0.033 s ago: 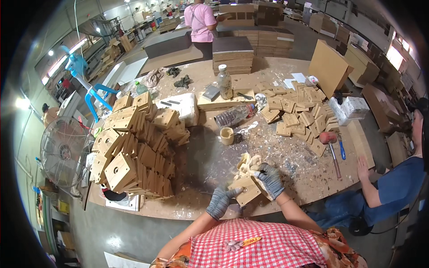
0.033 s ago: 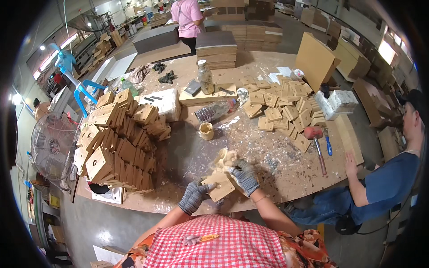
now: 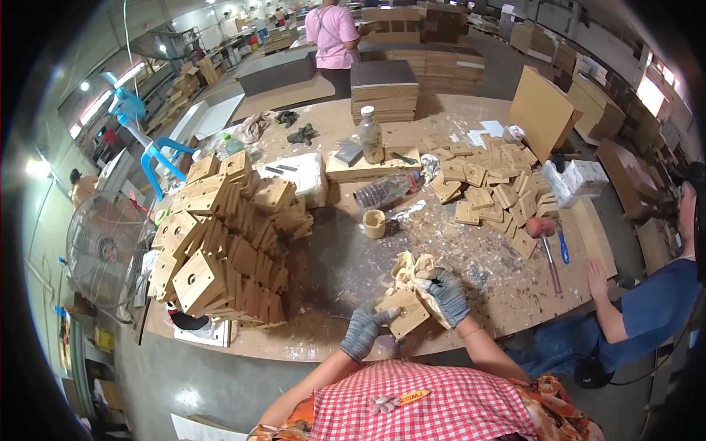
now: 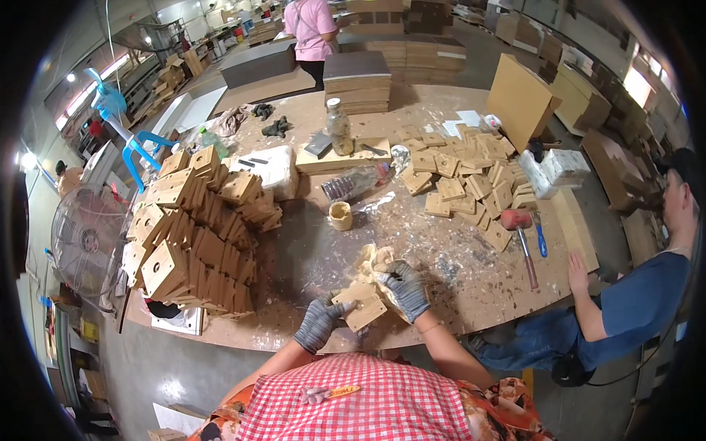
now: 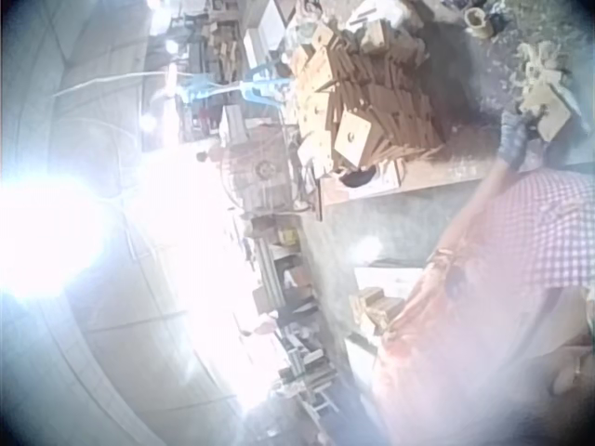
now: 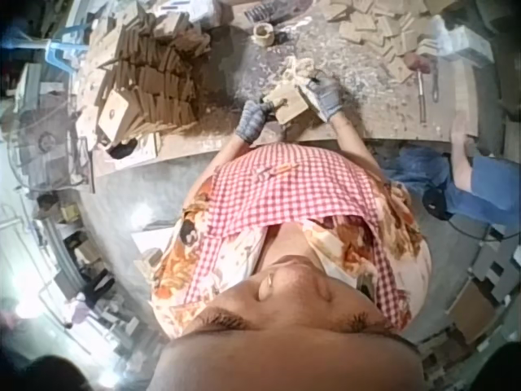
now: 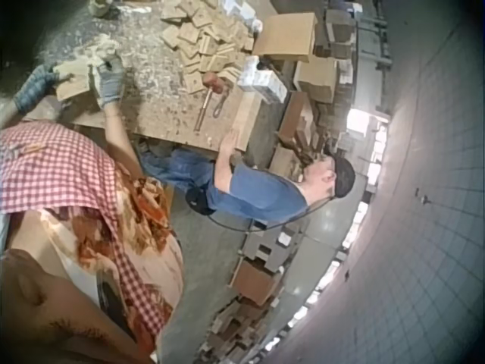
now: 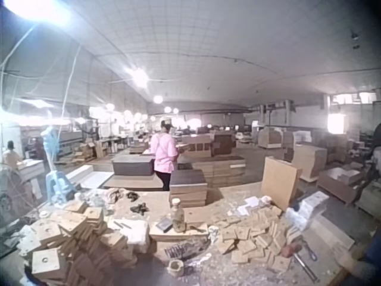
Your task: The person applies glue to wooden blocks and joins them together by hand while standing at a workbench in a factory.
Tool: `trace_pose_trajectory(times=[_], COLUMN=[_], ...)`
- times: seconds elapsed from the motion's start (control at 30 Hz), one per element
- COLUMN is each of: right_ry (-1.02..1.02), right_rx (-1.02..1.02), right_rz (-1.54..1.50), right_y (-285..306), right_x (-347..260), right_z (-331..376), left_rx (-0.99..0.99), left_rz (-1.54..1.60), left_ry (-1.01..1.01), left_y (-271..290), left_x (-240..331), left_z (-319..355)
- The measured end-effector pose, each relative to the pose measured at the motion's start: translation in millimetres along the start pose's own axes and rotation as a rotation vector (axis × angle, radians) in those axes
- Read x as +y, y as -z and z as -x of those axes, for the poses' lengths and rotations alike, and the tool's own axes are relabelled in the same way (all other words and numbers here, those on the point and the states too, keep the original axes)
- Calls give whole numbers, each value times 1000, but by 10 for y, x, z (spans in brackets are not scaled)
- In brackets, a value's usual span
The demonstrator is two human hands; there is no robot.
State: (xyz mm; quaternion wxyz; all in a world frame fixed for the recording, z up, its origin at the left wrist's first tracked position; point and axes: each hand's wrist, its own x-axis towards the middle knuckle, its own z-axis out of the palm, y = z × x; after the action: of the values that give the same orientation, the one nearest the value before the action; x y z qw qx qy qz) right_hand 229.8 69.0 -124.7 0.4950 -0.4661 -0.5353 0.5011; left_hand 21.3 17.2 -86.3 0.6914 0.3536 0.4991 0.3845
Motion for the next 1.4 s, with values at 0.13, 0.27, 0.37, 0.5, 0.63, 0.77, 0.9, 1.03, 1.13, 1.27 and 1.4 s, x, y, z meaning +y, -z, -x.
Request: trace_pose_trajectory(times=[0.13, 0.27, 0.37, 0.5, 0.63, 0.77, 0.9, 1.03, 1.13, 1.27, 1.4], right_ry=[154, 232, 45, -71, -72, -95, 135, 127, 217, 309, 422], right_rx=[-304, -338, -271, -327, -448, -239, -62, 337, 207, 231, -240], right_rz=[303, 438, 277, 22, 184, 281, 416, 203, 661, 1423, 990], right_y=[39, -43, -80, -22, -5, -98, -86, 197, 586, 256, -83], right_x=[-292, -106, -222, -14, -88, -180, -87, 80, 109, -162, 226], right_z=[100, 114, 24, 10, 92, 246, 106, -281, -463, -260, -18], left_rx=[97, 54, -24, -111, -72, -78, 13, 176, 133, 128, -25], left_rz=[100, 43, 37, 318, 304, 3, -74, 102, 749, 780, 712], left_ry=[-15, 4, -1, 63, 80, 24, -92, -78, 78, 79, 66], left_y=[56, 103, 153, 104, 128, 144, 88, 268, 464, 704, 477], left_x=[-48, 33, -15, -24, -319, -200, -52, -246, -293, -503, -286], left_z=[-32, -38, -66, 15, -23, 37, 15, -161, -185, -154, 23])
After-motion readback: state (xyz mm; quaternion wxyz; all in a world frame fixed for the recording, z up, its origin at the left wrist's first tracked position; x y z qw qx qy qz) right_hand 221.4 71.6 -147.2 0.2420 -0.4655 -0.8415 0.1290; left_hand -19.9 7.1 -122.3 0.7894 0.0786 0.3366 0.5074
